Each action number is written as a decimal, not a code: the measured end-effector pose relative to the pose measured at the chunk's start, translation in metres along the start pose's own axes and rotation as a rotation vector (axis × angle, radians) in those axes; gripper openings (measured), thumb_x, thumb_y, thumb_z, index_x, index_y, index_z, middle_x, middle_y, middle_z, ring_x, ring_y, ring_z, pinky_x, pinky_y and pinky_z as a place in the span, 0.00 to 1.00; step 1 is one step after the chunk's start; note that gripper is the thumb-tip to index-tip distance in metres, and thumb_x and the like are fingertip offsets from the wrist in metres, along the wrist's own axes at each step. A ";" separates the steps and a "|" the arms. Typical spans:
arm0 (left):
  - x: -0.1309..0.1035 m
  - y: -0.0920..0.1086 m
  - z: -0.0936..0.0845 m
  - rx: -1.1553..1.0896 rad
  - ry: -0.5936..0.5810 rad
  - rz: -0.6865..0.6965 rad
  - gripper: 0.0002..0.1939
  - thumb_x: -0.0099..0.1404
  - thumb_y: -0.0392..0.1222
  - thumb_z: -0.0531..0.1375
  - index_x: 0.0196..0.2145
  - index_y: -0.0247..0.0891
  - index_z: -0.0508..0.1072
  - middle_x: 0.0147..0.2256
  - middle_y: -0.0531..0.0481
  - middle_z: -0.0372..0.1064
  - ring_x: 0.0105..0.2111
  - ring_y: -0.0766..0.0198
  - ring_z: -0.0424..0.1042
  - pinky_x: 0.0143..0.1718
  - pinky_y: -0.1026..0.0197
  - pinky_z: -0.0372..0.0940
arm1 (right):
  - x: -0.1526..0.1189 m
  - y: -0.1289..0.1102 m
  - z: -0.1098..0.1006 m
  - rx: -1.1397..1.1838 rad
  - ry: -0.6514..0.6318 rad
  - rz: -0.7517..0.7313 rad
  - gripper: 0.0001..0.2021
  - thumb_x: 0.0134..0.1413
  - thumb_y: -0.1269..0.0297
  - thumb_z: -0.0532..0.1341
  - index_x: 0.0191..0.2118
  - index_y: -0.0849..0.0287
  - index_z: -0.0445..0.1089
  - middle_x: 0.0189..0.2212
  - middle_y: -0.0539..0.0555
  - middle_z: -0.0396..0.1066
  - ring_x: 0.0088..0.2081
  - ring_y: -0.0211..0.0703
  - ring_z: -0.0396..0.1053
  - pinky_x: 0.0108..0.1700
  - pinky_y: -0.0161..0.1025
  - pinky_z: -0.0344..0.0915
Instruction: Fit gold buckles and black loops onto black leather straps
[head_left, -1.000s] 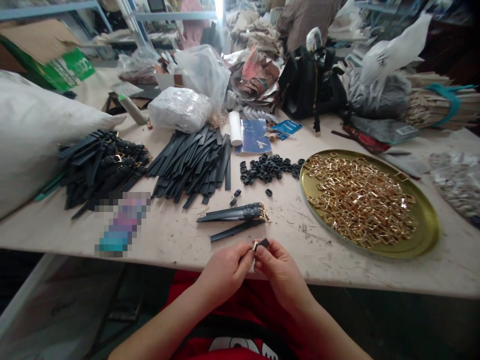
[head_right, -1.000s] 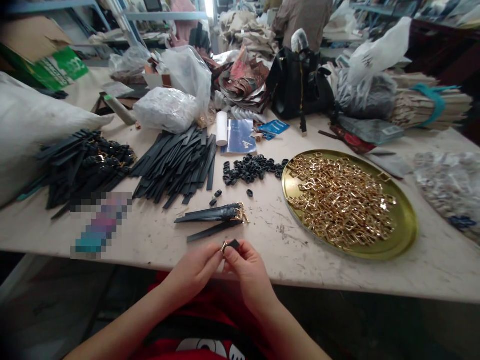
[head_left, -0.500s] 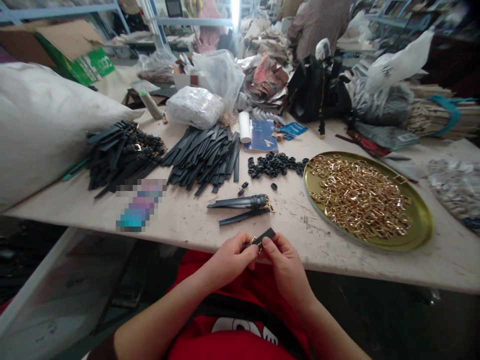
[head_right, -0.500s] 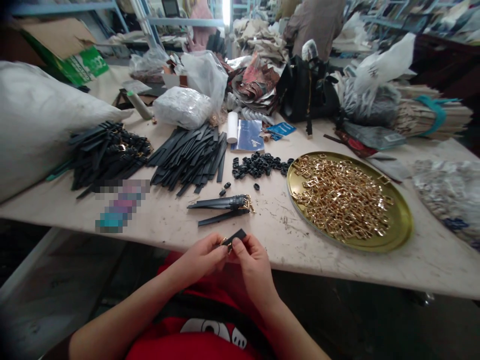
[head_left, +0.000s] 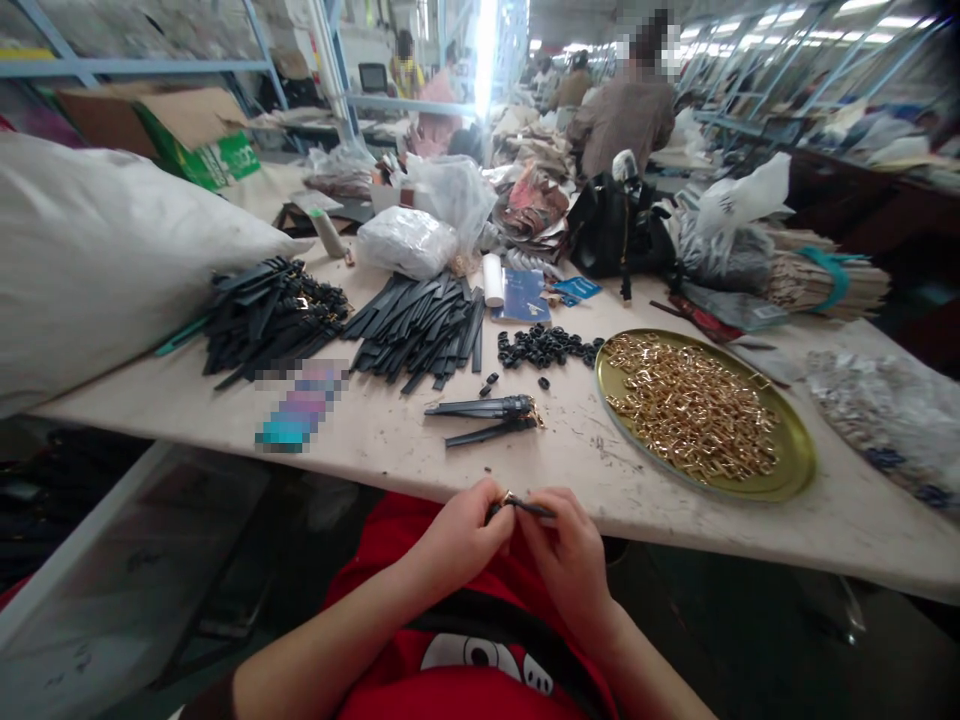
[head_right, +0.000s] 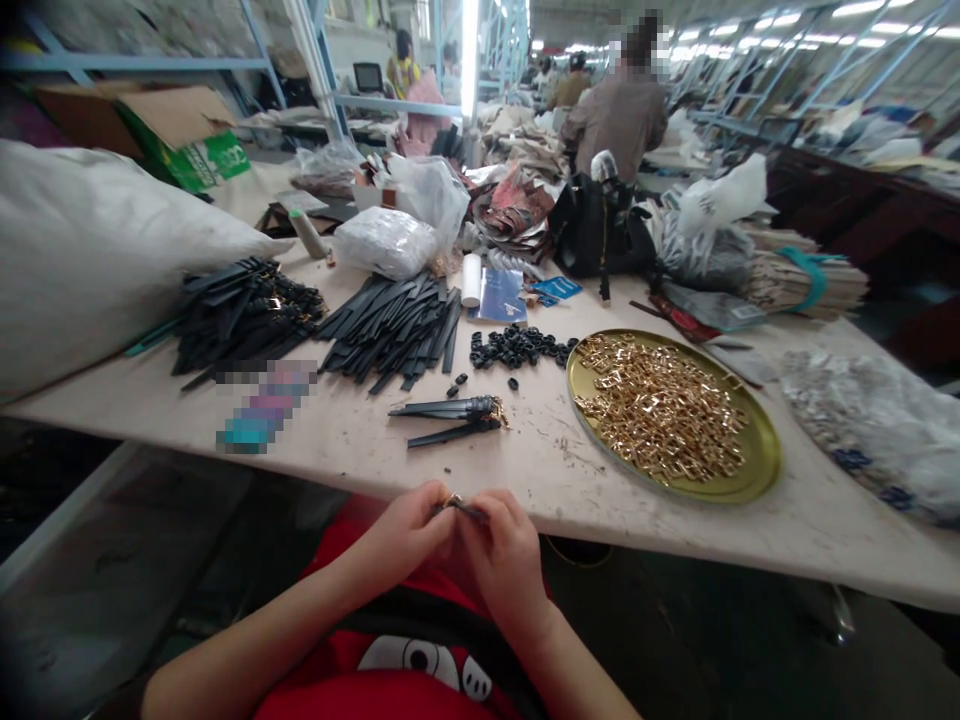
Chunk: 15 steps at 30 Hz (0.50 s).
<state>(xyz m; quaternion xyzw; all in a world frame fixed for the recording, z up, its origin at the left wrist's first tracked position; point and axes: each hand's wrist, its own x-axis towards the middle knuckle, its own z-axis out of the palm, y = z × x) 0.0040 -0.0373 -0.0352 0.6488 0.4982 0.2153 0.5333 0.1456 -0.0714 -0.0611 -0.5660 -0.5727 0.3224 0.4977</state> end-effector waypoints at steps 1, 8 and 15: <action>-0.003 0.002 -0.002 -0.027 -0.048 0.000 0.08 0.58 0.43 0.51 0.23 0.38 0.58 0.18 0.58 0.61 0.20 0.70 0.59 0.22 0.67 0.51 | 0.001 -0.001 0.000 0.066 -0.019 0.088 0.04 0.48 0.62 0.59 0.28 0.55 0.65 0.24 0.49 0.66 0.28 0.40 0.64 0.31 0.37 0.62; 0.003 0.010 -0.016 -0.066 -0.093 -0.039 0.16 0.56 0.51 0.56 0.23 0.38 0.58 0.15 0.59 0.58 0.16 0.71 0.57 0.19 0.68 0.49 | 0.012 -0.012 0.003 0.479 -0.167 0.386 0.12 0.43 0.55 0.63 0.26 0.57 0.63 0.20 0.44 0.61 0.23 0.34 0.58 0.27 0.32 0.58; 0.039 0.004 -0.022 -0.066 -0.121 0.010 0.10 0.61 0.44 0.50 0.37 0.38 0.65 0.21 0.58 0.61 0.18 0.71 0.59 0.22 0.68 0.54 | 0.095 0.013 -0.027 0.121 -0.269 0.173 0.19 0.56 0.50 0.47 0.28 0.59 0.66 0.19 0.48 0.61 0.24 0.38 0.60 0.28 0.36 0.58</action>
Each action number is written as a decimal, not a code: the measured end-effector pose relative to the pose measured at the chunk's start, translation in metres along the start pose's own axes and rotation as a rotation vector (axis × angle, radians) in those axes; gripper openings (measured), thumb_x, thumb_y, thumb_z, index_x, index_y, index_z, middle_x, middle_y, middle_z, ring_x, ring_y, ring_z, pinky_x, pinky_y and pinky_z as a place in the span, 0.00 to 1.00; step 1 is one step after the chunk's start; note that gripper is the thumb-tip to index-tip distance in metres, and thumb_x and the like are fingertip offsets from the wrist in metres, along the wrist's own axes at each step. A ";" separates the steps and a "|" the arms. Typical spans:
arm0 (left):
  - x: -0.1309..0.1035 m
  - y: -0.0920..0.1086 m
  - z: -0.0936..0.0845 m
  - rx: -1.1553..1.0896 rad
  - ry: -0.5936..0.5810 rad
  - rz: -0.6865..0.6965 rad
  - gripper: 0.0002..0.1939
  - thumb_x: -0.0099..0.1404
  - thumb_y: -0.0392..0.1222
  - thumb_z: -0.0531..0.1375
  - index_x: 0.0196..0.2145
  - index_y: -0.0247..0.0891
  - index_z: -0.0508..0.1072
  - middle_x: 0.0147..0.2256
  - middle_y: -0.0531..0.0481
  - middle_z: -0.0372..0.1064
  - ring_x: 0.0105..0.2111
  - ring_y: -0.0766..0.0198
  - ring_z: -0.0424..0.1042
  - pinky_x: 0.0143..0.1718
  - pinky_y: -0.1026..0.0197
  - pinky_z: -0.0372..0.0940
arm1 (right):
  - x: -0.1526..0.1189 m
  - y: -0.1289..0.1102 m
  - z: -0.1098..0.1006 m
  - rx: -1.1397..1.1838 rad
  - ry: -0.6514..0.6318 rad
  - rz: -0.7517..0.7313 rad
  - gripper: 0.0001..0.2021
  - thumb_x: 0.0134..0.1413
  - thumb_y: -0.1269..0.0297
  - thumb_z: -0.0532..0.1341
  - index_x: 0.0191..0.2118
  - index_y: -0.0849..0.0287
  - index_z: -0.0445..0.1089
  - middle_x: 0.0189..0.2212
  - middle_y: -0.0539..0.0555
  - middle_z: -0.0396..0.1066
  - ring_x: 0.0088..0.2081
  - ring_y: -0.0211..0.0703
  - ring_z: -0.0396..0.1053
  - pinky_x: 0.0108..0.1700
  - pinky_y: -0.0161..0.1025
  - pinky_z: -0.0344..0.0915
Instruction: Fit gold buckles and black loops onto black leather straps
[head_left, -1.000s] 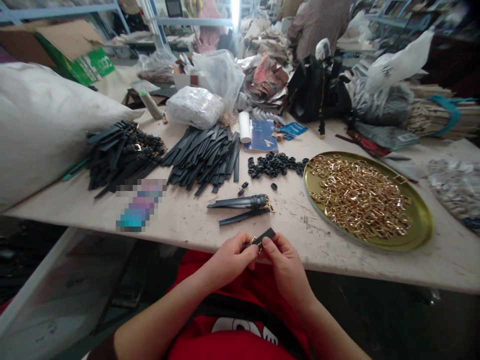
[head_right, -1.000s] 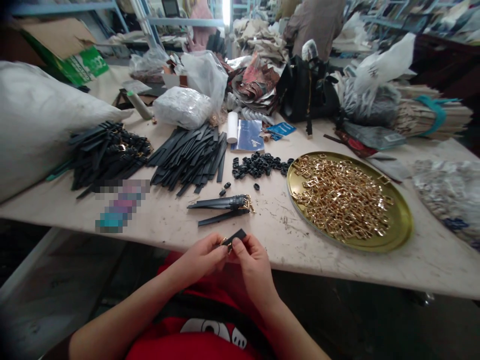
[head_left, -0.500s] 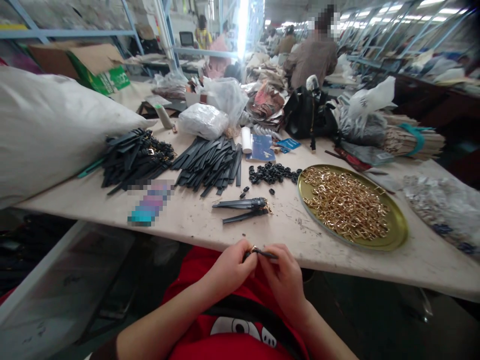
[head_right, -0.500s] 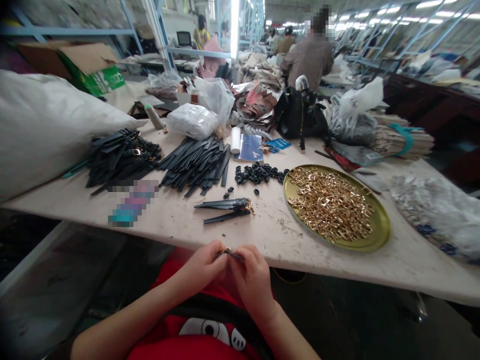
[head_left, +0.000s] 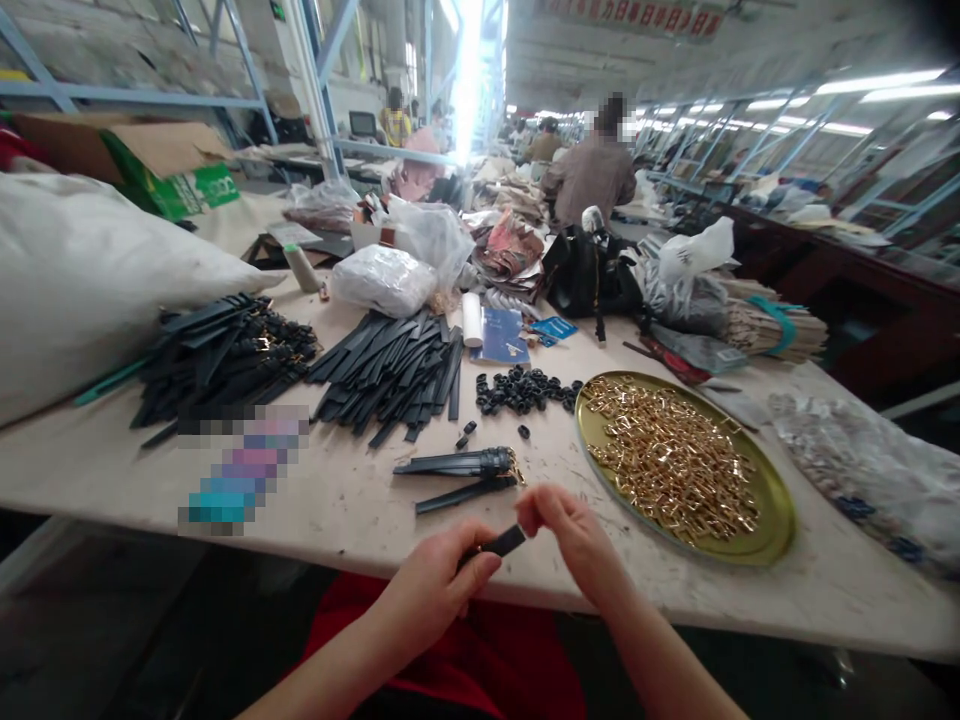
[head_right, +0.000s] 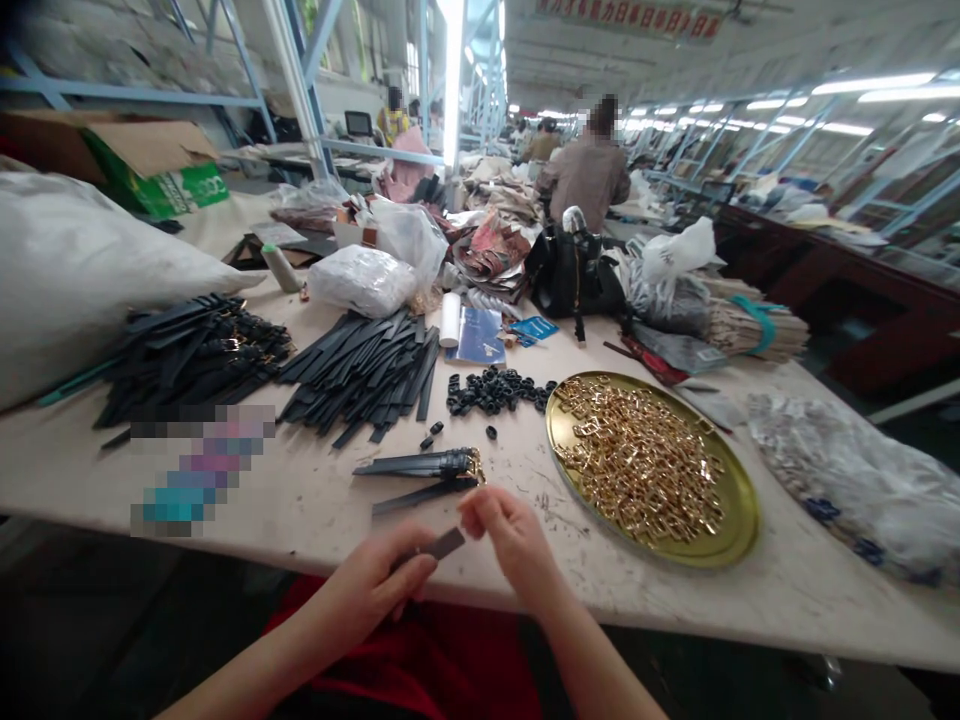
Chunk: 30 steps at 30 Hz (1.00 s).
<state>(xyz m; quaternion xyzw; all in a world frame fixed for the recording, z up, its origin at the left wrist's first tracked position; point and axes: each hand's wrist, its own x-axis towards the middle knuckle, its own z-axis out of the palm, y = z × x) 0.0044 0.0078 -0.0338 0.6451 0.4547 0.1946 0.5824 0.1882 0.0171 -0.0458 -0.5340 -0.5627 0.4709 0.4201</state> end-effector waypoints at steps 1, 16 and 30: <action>0.006 0.000 -0.001 0.021 0.010 -0.008 0.11 0.62 0.45 0.49 0.35 0.37 0.67 0.21 0.58 0.60 0.19 0.71 0.59 0.22 0.67 0.54 | 0.020 0.005 -0.011 -0.124 0.090 -0.030 0.17 0.55 0.51 0.48 0.29 0.59 0.65 0.19 0.48 0.61 0.24 0.38 0.60 0.29 0.36 0.58; 0.049 0.008 -0.012 -0.168 0.272 -0.086 0.11 0.60 0.48 0.52 0.29 0.38 0.63 0.16 0.61 0.57 0.17 0.72 0.55 0.22 0.69 0.53 | 0.062 0.009 -0.010 0.392 -0.104 0.278 0.10 0.45 0.58 0.62 0.26 0.58 0.64 0.21 0.46 0.59 0.24 0.34 0.55 0.28 0.33 0.54; -0.021 0.008 0.016 0.244 0.400 0.100 0.10 0.61 0.44 0.50 0.29 0.38 0.67 0.22 0.57 0.62 0.23 0.70 0.61 0.26 0.67 0.52 | -0.038 -0.012 0.031 0.459 0.090 0.132 0.09 0.45 0.59 0.63 0.28 0.58 0.67 0.20 0.45 0.61 0.25 0.34 0.56 0.31 0.33 0.54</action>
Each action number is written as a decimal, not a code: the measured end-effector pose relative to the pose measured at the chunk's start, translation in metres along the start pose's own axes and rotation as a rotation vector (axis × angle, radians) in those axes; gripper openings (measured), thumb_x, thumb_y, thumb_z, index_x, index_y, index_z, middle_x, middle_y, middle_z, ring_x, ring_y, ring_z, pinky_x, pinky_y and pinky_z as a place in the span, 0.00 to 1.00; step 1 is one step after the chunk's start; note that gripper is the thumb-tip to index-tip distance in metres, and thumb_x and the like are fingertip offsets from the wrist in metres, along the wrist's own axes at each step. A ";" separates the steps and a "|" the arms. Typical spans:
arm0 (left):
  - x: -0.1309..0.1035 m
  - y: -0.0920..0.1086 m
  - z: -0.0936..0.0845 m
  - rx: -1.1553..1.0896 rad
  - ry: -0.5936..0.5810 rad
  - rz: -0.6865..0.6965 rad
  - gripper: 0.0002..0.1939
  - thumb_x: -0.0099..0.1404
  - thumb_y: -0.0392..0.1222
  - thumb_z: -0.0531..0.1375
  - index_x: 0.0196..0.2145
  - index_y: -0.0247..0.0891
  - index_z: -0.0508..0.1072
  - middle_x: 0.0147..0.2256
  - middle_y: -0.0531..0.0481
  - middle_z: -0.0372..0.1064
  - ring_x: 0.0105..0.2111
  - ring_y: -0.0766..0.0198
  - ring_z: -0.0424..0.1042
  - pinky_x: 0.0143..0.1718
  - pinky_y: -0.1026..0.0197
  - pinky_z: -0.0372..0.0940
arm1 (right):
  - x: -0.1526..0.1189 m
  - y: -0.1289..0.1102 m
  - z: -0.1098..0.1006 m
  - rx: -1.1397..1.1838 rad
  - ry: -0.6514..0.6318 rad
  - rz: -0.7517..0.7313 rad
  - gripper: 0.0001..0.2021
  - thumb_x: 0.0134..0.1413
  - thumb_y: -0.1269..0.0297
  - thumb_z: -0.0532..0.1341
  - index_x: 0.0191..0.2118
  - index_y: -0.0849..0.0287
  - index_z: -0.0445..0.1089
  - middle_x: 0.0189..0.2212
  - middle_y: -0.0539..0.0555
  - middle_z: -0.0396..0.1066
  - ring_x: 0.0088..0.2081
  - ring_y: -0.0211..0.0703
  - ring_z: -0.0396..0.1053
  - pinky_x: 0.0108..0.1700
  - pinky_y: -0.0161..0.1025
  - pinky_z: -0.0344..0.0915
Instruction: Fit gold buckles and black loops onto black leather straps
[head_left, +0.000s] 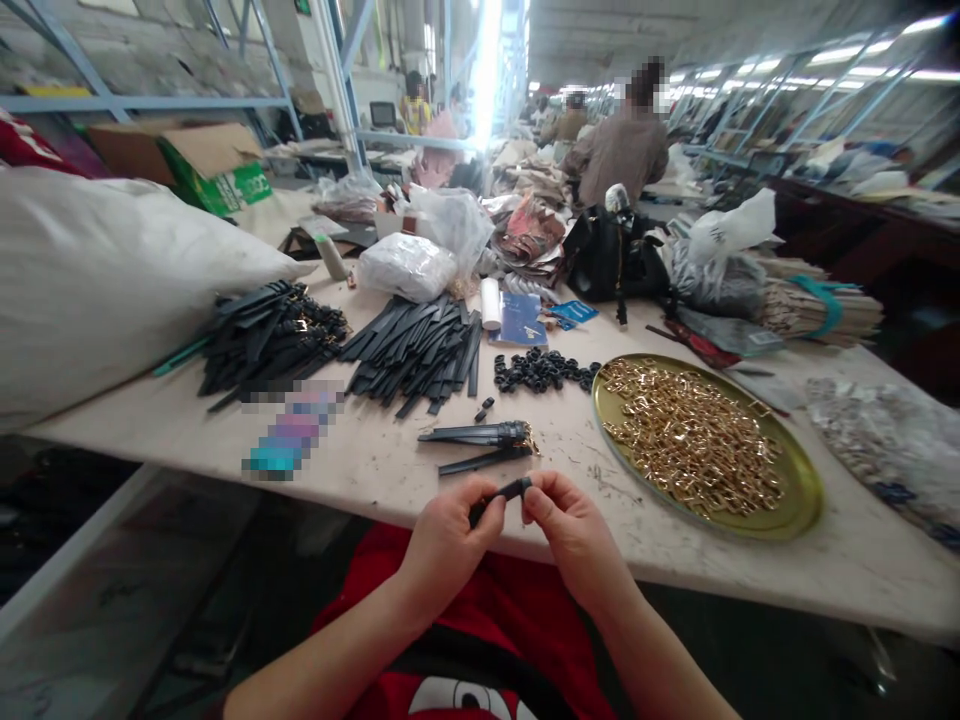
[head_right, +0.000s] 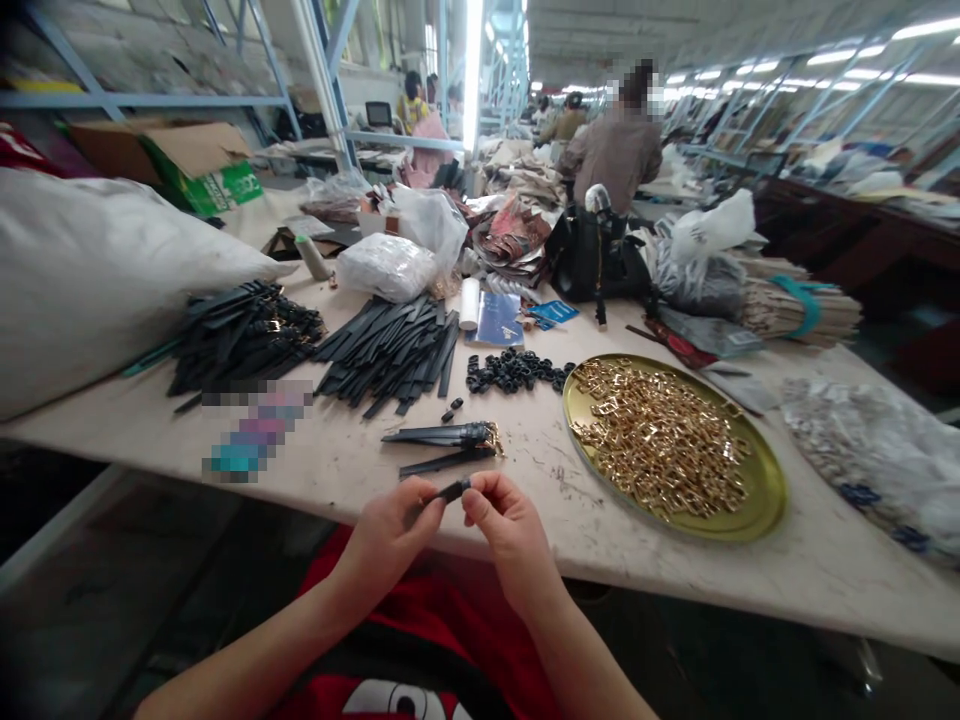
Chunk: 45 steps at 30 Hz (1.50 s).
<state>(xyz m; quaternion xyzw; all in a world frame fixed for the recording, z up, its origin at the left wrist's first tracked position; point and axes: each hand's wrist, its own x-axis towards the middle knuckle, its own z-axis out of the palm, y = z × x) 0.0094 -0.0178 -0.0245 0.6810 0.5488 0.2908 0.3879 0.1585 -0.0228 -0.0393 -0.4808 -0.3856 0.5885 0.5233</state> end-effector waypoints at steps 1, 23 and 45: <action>-0.004 0.000 -0.001 0.028 -0.021 0.013 0.10 0.61 0.43 0.50 0.29 0.38 0.68 0.22 0.57 0.61 0.23 0.70 0.60 0.25 0.67 0.51 | -0.004 -0.001 0.000 -0.036 -0.002 -0.011 0.09 0.45 0.58 0.63 0.28 0.58 0.66 0.20 0.45 0.61 0.25 0.34 0.56 0.31 0.34 0.55; -0.004 -0.003 -0.011 -0.275 -0.220 -0.019 0.10 0.58 0.35 0.50 0.40 0.37 0.58 0.24 0.56 0.67 0.25 0.69 0.66 0.30 0.66 0.60 | -0.021 0.002 0.011 0.169 -0.113 0.153 0.15 0.44 0.51 0.62 0.32 0.58 0.69 0.26 0.50 0.70 0.29 0.38 0.67 0.36 0.39 0.65; 0.042 -0.020 -0.004 0.078 -0.229 -0.165 0.08 0.56 0.46 0.57 0.31 0.39 0.68 0.29 0.53 0.70 0.29 0.63 0.68 0.30 0.64 0.58 | 0.023 0.029 -0.005 0.390 -0.201 0.500 0.15 0.37 0.58 0.67 0.25 0.57 0.60 0.23 0.46 0.62 0.26 0.35 0.59 0.30 0.34 0.56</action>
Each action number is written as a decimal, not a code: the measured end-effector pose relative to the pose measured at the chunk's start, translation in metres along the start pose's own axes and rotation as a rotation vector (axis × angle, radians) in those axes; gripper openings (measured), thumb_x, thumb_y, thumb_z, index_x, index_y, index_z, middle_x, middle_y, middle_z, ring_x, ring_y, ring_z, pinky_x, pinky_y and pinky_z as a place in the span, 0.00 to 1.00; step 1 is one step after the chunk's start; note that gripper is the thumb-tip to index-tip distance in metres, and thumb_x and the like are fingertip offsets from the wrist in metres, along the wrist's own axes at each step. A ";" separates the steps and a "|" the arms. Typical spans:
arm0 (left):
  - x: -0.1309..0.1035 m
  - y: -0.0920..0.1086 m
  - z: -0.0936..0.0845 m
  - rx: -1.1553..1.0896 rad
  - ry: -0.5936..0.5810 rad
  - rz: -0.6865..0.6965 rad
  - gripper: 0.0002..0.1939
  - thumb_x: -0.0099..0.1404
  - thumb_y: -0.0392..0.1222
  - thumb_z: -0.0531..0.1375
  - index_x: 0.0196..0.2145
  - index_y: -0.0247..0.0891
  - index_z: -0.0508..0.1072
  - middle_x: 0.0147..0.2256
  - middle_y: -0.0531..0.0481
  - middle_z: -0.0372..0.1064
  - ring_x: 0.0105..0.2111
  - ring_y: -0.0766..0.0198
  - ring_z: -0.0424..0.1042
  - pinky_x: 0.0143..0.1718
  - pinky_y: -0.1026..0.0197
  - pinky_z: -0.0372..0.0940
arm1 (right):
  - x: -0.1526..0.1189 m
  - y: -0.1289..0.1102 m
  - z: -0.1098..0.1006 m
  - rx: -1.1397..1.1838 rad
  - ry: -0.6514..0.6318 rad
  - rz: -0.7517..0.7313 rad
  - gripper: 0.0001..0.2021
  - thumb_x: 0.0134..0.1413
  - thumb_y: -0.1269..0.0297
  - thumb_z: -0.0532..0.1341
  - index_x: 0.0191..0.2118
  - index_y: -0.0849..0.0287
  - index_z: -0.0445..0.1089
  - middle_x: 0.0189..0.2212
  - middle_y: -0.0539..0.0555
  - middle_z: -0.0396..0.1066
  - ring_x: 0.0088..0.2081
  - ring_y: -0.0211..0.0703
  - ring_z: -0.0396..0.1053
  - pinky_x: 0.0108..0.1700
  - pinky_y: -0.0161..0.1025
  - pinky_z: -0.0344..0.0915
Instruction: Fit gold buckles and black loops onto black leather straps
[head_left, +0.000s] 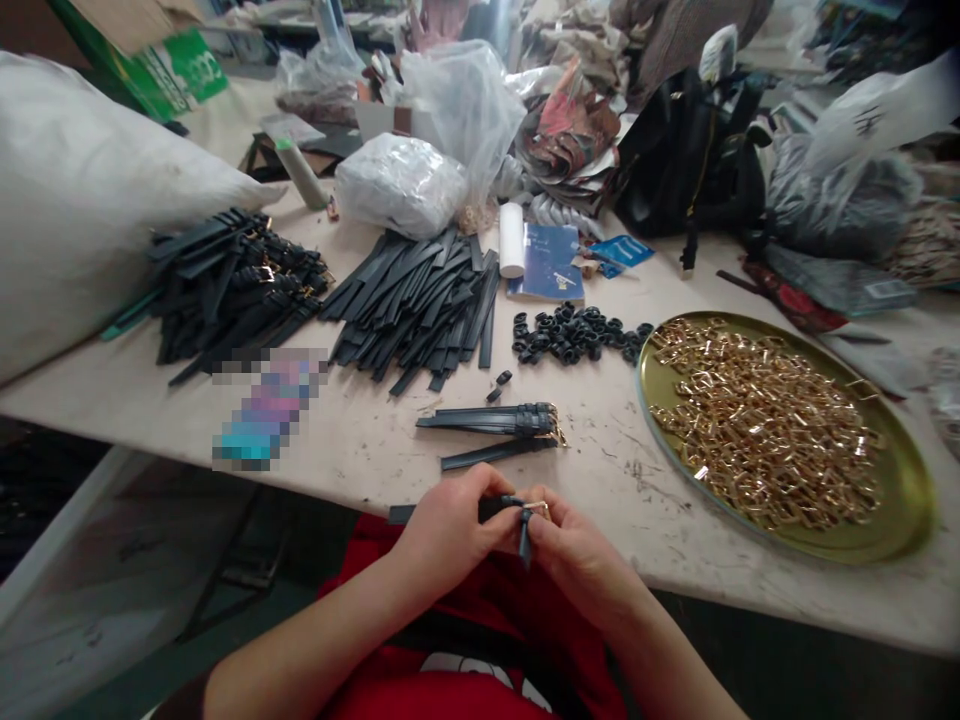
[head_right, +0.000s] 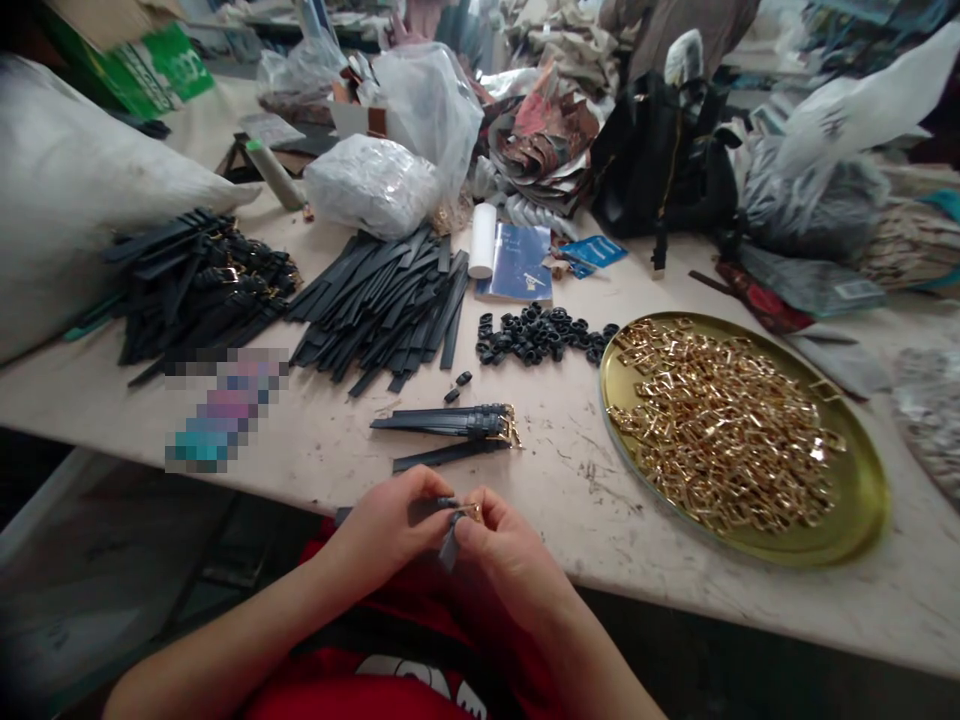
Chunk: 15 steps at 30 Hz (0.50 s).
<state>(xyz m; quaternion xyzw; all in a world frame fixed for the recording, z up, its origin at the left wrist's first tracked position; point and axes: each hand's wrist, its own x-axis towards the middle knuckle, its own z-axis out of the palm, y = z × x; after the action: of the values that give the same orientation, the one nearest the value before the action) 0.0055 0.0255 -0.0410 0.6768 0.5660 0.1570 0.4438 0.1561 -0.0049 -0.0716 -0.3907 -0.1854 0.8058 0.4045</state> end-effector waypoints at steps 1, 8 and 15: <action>0.000 0.001 -0.001 -0.065 -0.019 -0.003 0.08 0.56 0.45 0.57 0.31 0.39 0.68 0.28 0.54 0.70 0.29 0.64 0.67 0.30 0.64 0.59 | 0.000 -0.001 0.000 -0.020 0.030 -0.030 0.15 0.38 0.57 0.67 0.26 0.57 0.61 0.23 0.46 0.62 0.26 0.35 0.59 0.30 0.34 0.56; -0.010 0.006 -0.006 -0.432 -0.162 -0.025 0.07 0.55 0.38 0.57 0.34 0.36 0.69 0.30 0.54 0.69 0.30 0.68 0.66 0.33 0.67 0.60 | -0.003 0.002 -0.002 -0.513 0.434 -0.422 0.12 0.46 0.57 0.61 0.28 0.56 0.58 0.22 0.45 0.60 0.25 0.36 0.58 0.30 0.35 0.56; -0.026 0.000 0.004 -0.633 -0.310 -0.126 0.10 0.55 0.41 0.57 0.34 0.34 0.69 0.28 0.53 0.69 0.24 0.71 0.65 0.27 0.68 0.61 | -0.022 0.008 0.001 -0.798 0.300 -0.379 0.07 0.49 0.59 0.57 0.31 0.54 0.58 0.18 0.43 0.59 0.19 0.36 0.58 0.23 0.34 0.55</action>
<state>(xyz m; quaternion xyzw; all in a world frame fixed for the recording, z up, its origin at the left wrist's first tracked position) 0.0002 0.0000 -0.0362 0.4851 0.4557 0.1924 0.7211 0.1590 -0.0272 -0.0653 -0.5872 -0.4886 0.5179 0.3850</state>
